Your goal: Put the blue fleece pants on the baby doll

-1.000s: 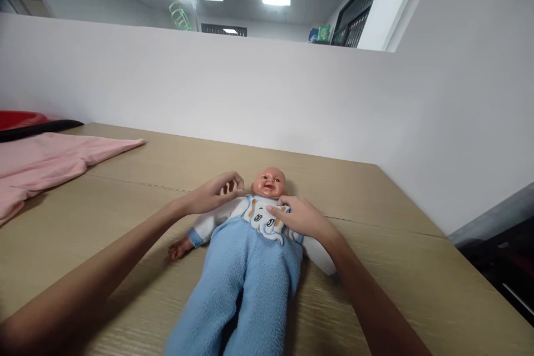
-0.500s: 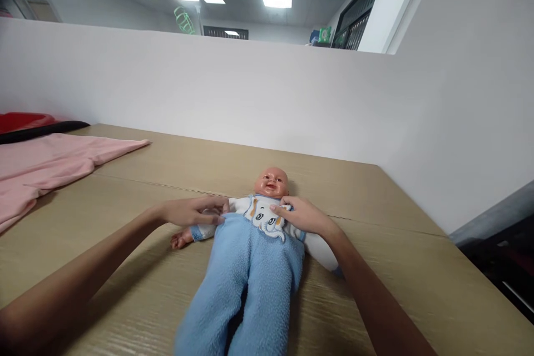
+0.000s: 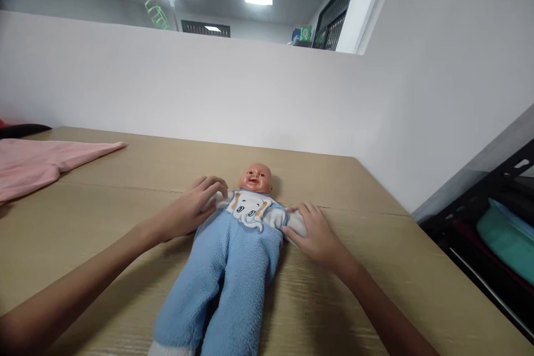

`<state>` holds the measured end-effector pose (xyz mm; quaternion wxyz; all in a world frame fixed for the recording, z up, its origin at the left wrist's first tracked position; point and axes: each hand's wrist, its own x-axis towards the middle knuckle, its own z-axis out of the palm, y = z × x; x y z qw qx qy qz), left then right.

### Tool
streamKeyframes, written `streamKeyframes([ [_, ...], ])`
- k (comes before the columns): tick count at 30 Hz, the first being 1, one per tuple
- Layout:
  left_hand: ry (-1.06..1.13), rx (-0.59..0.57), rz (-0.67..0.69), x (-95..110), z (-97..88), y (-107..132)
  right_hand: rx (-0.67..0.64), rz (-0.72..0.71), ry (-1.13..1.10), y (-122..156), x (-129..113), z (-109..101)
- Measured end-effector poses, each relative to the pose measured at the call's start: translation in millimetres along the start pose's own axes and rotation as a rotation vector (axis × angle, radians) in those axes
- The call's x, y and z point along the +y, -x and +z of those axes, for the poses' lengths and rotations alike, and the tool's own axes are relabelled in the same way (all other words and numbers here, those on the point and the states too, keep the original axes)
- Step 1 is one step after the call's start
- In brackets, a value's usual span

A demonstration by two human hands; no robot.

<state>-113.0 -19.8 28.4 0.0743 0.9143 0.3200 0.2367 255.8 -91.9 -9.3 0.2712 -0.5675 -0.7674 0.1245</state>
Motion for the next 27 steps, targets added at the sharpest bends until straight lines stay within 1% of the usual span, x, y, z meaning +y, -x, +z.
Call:
streamKeyframes([
  [2, 0.078, 0.034, 0.048, 20, 5.5, -13, -0.013, 0.029, 0.019, 31, 16, -6],
  [5, 0.114, 0.031, 0.122, 44, 26.8, -41, -0.065, 0.102, -0.035, 66, 35, -14],
  [7, 0.097, 0.006, 0.141, 51, 46.6, -63, -0.052, 0.107, -0.093, 77, 42, -17],
  [10, 0.098, -0.034, 0.096, 49, 73.0, -87, 0.013, 0.103, -0.169, 81, 48, -17],
  [12, 0.114, -0.034, 0.063, 47, 82.3, -94, 0.069, 0.161, -0.288, 77, 50, -14],
  [13, 0.133, -0.019, 0.057, 47, 83.9, -94, 0.112, 0.200, -0.387, 73, 51, -12],
  [16, 0.252, 0.034, 0.091, 51, 80.0, -88, 0.236, 0.261, -0.725, 52, 49, -7],
  [17, 0.300, 0.051, 0.114, 53, 77.2, -85, 0.263, 0.257, -0.801, 42, 45, -5],
  [19, 0.365, 0.080, 0.160, 56, 72.1, -80, 0.298, 0.229, -0.872, 18, 34, -1],
  [21, 0.385, 0.113, 0.206, 57, 69.5, -77, 0.293, 0.170, -0.865, -5, 19, 5],
  [23, 0.381, 0.168, 0.263, 55, 69.5, -73, 0.257, 0.076, -0.769, -22, 3, 12],
  [25, 0.366, 0.243, 0.325, 52, 70.9, -69, 0.211, -0.040, -0.603, -28, -10, 21],
  [27, 0.369, 0.320, 0.364, 50, 71.4, -66, 0.171, -0.136, -0.474, -26, -19, 28],
])
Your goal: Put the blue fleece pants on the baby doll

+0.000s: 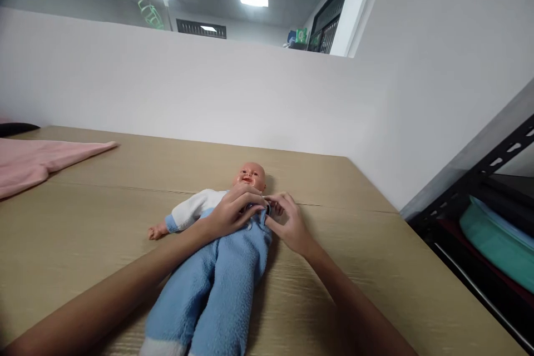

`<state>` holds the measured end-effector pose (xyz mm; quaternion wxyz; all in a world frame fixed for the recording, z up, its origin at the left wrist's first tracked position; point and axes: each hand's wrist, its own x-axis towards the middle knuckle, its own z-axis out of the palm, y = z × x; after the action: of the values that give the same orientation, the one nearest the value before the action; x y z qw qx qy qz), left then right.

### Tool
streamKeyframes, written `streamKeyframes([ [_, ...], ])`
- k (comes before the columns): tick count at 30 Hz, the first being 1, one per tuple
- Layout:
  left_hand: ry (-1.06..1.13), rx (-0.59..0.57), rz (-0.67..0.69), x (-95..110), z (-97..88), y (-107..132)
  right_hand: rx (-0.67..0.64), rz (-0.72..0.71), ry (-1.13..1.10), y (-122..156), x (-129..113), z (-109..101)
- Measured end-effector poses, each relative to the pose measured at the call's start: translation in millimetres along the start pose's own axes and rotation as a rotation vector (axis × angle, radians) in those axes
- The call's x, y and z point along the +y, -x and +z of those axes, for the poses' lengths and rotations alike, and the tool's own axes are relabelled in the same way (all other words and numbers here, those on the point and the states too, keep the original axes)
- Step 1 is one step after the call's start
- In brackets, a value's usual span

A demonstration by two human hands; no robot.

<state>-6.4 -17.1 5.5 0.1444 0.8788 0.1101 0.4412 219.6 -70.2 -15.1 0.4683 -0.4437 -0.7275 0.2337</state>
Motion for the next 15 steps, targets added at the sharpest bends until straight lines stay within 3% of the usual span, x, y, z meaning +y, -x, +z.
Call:
streamKeyframes([
  [4, 0.123, 0.107, -0.051, 3, -2.2, -4, -0.068, -0.087, 0.019, 15, -13, 6],
  [7, 0.216, 0.088, -0.175, 1, -0.9, -11, -0.050, -0.067, 0.000, 21, -21, 9],
  [12, 0.080, -0.060, -0.320, -10, 7.0, -12, 0.086, 0.283, -0.414, 21, -13, 16],
  [15, 0.007, -0.131, -0.405, -18, 11.4, -7, 0.178, 0.410, -0.487, 22, 3, 18],
])
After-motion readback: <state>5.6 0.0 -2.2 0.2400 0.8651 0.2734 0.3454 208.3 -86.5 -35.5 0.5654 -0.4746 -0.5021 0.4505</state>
